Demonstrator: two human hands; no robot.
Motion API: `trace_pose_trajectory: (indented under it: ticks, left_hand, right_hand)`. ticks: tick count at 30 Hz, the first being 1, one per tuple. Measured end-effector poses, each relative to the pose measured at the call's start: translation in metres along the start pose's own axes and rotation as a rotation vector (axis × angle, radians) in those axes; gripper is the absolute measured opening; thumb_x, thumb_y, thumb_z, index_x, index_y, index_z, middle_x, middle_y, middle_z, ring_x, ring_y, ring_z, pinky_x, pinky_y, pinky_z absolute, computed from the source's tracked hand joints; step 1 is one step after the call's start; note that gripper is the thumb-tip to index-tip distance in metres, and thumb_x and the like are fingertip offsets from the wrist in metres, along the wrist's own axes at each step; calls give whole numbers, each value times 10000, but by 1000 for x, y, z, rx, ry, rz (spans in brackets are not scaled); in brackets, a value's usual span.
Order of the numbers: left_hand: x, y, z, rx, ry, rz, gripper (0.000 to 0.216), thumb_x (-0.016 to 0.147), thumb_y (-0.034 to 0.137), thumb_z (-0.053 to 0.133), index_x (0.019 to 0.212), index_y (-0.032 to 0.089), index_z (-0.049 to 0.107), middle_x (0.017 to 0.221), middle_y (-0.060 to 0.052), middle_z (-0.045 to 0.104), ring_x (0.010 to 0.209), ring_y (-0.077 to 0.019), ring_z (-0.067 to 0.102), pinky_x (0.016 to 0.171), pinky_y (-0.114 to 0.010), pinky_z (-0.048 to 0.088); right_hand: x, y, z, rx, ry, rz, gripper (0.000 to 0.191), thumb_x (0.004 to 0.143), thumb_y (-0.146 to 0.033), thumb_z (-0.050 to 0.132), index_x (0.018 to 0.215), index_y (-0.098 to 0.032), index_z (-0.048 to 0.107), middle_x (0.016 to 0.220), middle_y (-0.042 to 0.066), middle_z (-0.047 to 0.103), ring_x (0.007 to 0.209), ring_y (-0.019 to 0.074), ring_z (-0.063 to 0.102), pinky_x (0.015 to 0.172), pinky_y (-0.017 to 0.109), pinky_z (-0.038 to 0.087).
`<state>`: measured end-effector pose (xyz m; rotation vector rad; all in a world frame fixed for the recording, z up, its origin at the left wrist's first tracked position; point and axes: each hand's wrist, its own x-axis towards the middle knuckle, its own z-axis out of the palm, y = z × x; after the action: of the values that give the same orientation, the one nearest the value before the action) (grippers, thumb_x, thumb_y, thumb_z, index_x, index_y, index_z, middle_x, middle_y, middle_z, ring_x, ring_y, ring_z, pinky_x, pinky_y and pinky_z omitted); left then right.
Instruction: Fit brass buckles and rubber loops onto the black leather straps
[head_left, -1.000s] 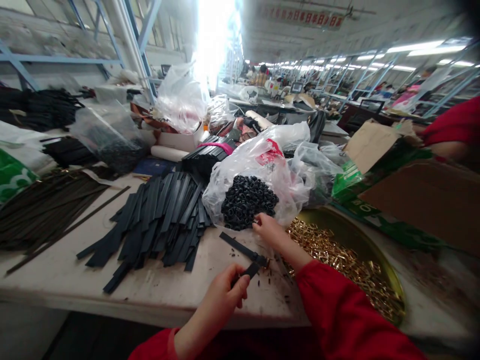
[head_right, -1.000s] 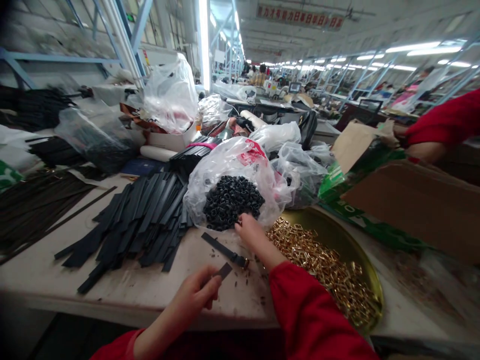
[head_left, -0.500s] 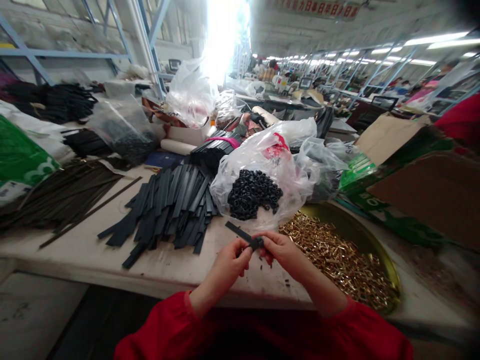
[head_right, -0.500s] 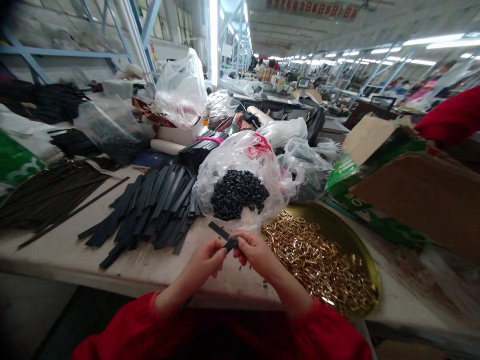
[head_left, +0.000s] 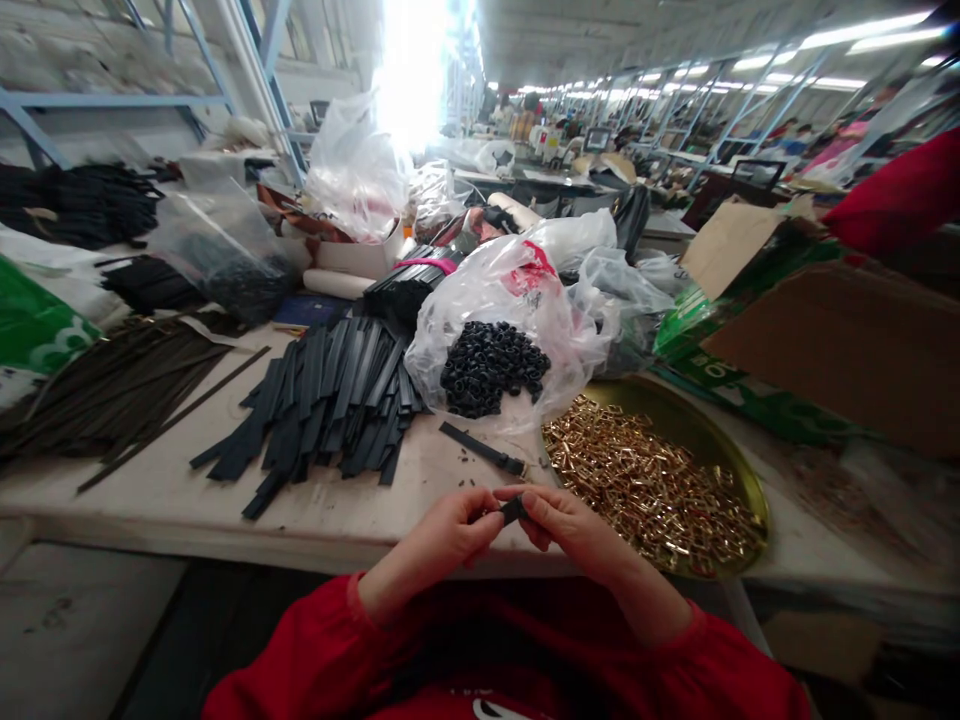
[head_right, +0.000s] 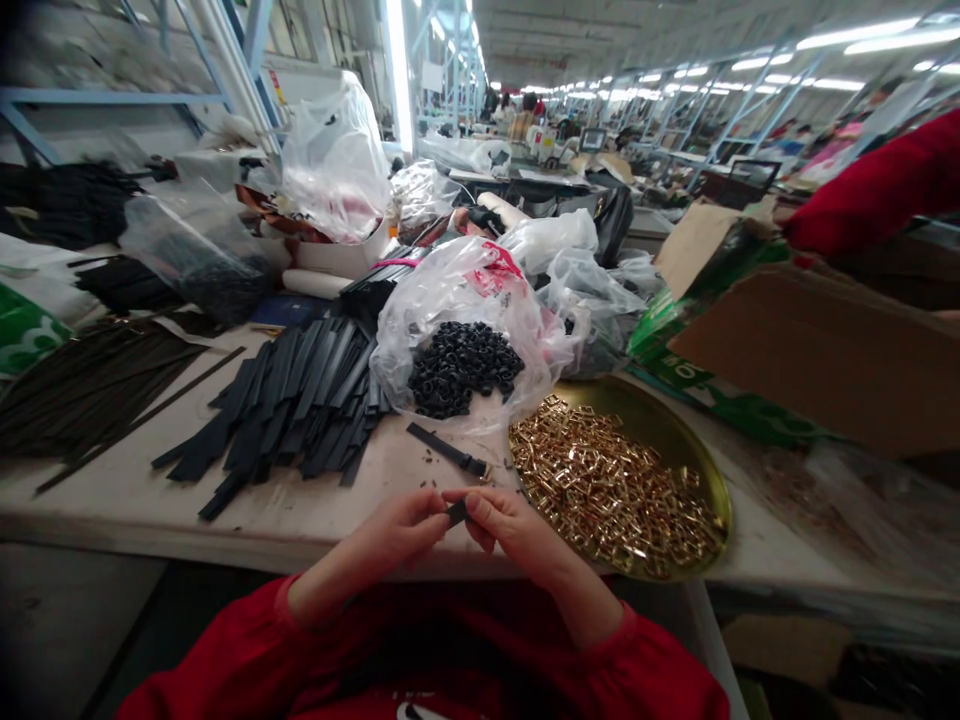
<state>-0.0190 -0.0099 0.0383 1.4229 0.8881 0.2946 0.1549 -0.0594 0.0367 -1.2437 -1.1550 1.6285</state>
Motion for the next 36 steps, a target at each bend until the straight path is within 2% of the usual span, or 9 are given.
trace_pose_trajectory:
  ticks: [6,10,12,14,17,21,27,31,36]
  left_hand:
    - [-5,4,-2,122,-76,-8,203,780,319,460,731,145,553,491,76,406,400,-53,351,365,-166,232]
    - [-5,4,1,88,-43,2,228,787,349,459,761,146,561,510,71,413,422,-63,359,386,-174,264]
    - [-4,2,3,77,2,7,252,793,386,454,776,153,548,509,76,405,426,-69,359,394,-180,274]
    - [-2,-2,5,118,33,19,252,793,394,457,770,159,545,511,76,409,441,-75,368,413,-187,280]
    - [-1,-8,6,230,73,66,226,790,350,460,725,158,559,537,64,436,493,-83,389,459,-197,282]
    - [-3,-9,5,281,80,72,225,798,320,436,738,156,579,556,57,453,526,-94,398,491,-207,284]
    - [-5,-7,6,368,99,75,209,786,301,450,698,163,579,569,47,488,553,-110,427,512,-217,289]
    - [-2,-8,14,288,181,99,228,808,328,439,729,162,574,581,43,489,568,-113,443,531,-213,323]
    - [1,-6,26,188,168,76,257,824,383,429,754,165,546,546,56,434,498,-100,396,489,-214,326]
  right_hand:
    - [-5,2,3,34,-53,32,545,809,-537,481,1163,-136,579,504,-59,386,461,64,328,455,211,259]
    - [-2,8,8,194,16,47,508,813,-516,489,1168,-158,557,489,-71,380,442,63,321,441,203,252]
    - [0,13,11,319,89,42,459,796,-515,515,1102,-177,554,481,-84,381,420,59,317,432,197,256]
    - [1,18,15,355,159,46,383,759,-525,557,931,-183,545,475,-90,402,401,55,328,423,193,264]
    - [2,23,19,201,271,35,386,724,-556,576,747,-182,479,509,-60,494,416,64,394,428,199,293]
    - [0,29,22,-4,375,-76,395,764,-574,505,809,-182,509,562,-29,540,467,91,439,457,225,334]
    - [-3,32,23,-11,263,-102,385,789,-570,474,794,-187,513,550,-43,467,495,94,400,484,234,316]
    - [-2,30,23,10,284,-144,376,779,-563,499,778,-186,493,576,-46,456,517,90,404,500,230,315]
    - [-5,31,22,39,334,-189,374,794,-552,480,782,-178,477,573,-54,427,511,82,381,490,225,299]
